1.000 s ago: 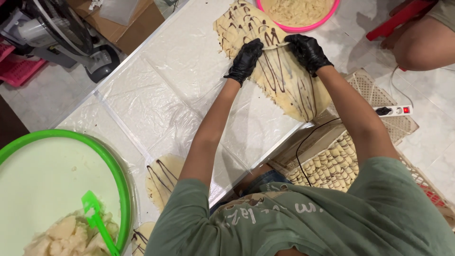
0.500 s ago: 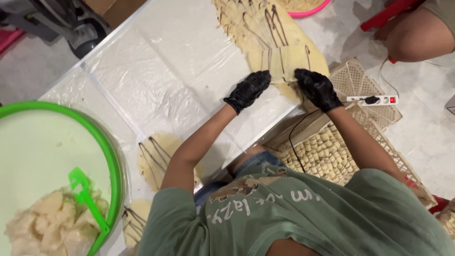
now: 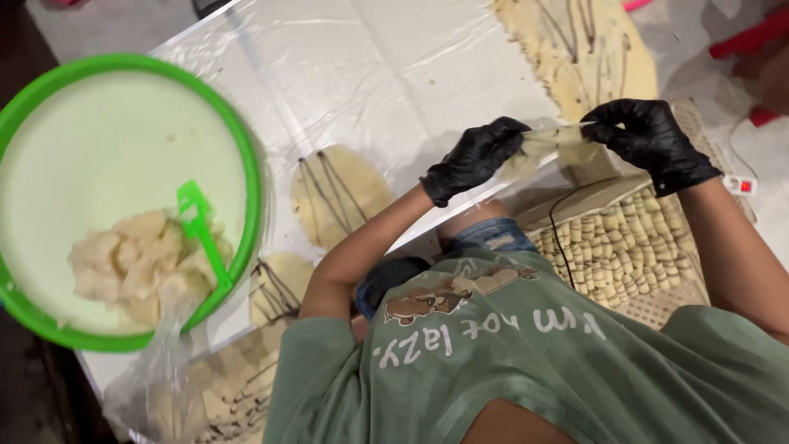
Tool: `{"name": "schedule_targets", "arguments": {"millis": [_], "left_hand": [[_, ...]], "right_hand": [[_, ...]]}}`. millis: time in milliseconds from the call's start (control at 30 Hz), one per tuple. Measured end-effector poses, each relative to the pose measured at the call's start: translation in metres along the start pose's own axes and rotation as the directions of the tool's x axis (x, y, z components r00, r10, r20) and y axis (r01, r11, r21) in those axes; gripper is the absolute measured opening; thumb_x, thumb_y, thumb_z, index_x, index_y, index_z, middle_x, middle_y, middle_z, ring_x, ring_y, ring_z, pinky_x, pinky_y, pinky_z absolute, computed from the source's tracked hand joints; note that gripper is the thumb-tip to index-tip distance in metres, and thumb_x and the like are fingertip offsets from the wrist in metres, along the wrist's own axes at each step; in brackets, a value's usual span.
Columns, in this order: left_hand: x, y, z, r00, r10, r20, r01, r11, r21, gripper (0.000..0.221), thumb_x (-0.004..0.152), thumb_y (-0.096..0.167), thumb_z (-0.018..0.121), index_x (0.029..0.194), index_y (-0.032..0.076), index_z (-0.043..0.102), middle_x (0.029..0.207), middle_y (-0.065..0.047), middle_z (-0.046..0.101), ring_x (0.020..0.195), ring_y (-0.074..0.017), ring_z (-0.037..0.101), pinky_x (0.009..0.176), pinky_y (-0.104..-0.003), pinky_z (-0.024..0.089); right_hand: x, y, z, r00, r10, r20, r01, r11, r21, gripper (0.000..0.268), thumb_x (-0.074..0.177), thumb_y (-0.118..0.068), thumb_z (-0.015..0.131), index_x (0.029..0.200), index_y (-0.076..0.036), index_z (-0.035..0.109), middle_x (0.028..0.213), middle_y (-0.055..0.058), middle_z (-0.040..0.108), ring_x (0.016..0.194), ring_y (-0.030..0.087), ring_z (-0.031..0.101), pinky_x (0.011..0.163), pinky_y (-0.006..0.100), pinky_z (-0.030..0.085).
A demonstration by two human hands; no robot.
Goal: Rolling small pieces of dough with filling and placing them into a storage crate
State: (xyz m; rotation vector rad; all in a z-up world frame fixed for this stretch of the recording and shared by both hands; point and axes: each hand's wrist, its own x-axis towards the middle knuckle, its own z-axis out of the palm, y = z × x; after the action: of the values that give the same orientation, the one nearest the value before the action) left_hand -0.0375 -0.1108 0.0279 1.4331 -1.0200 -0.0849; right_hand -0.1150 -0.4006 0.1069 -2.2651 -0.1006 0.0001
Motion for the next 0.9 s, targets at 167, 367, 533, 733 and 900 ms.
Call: {"name": "schedule_targets", "arguments": {"millis": [167, 367, 533, 733, 900], "left_hand": [[-0.072, -0.013, -0.055, 0.981, -0.094, -0.169, 0.090, 0.995, -0.033, 0.024, 0.109, 0.024, 0.058, 0.127, 0.010, 0.065, 0.121, -0.007, 0.066, 0.106, -0.0194, 0.066, 0.092, -0.032, 0.055], [-0.131, 0.079, -0.161, 0.912, -0.330, -0.243, 0.386, 0.891, 0.237, 0.024, 0.107, 0.032, 0.053, 0.112, 0.012, 0.067, 0.105, -0.005, 0.071, 0.096, -0.0192, 0.067, 0.084, -0.034, 0.054], [-0.187, 0.135, -0.203, 0.861, -0.450, -0.236, 0.460, 0.888, -0.015, 0.021, 0.103, 0.019, 0.066, 0.123, 0.013, 0.065, 0.121, -0.005, 0.067, 0.114, -0.0195, 0.064, 0.100, -0.034, 0.055], [-0.226, 0.169, -0.224, 0.846, -0.474, -0.244, 0.480, 0.876, -0.035, 0.029, 0.102, 0.019, 0.069, 0.129, 0.009, 0.063, 0.132, -0.011, 0.068, 0.125, -0.0250, 0.066, 0.107, -0.036, 0.058], [-0.236, 0.122, -0.275, 0.827, -0.489, -0.276, 0.529, 0.844, 0.089, 0.021, 0.102, 0.013, 0.071, 0.123, 0.011, 0.069, 0.119, -0.005, 0.074, 0.106, -0.0152, 0.070, 0.088, -0.026, 0.060]], "right_hand": [[0.035, -0.045, 0.060, 0.940, 0.144, 0.309, -0.220, 0.948, 0.228, 0.022, 0.096, -0.018, 0.075, 0.114, -0.005, 0.071, 0.102, 0.007, 0.073, 0.095, 0.017, 0.068, 0.085, 0.032, 0.053], [0.089, -0.089, 0.157, 0.865, -0.075, 0.496, -0.112, 0.934, 0.338, 0.021, 0.101, -0.021, 0.070, 0.120, -0.012, 0.070, 0.109, 0.003, 0.069, 0.100, 0.017, 0.065, 0.081, 0.030, 0.055], [0.110, -0.125, 0.210, 0.770, -0.270, 0.579, 0.019, 0.916, 0.401, 0.025, 0.101, -0.019, 0.068, 0.124, -0.009, 0.068, 0.118, 0.005, 0.071, 0.111, 0.017, 0.067, 0.098, 0.031, 0.055], [0.114, -0.163, 0.251, 0.697, -0.266, 0.666, -0.076, 0.896, 0.438, 0.019, 0.103, -0.024, 0.066, 0.118, -0.013, 0.069, 0.105, 0.001, 0.068, 0.095, 0.013, 0.063, 0.081, 0.028, 0.053], [0.156, -0.172, 0.300, 0.759, -0.115, 0.641, -0.183, 0.907, 0.379, 0.020, 0.106, -0.030, 0.071, 0.090, -0.021, 0.065, 0.077, -0.009, 0.056, 0.068, 0.004, 0.052, 0.058, 0.020, 0.043]]}}
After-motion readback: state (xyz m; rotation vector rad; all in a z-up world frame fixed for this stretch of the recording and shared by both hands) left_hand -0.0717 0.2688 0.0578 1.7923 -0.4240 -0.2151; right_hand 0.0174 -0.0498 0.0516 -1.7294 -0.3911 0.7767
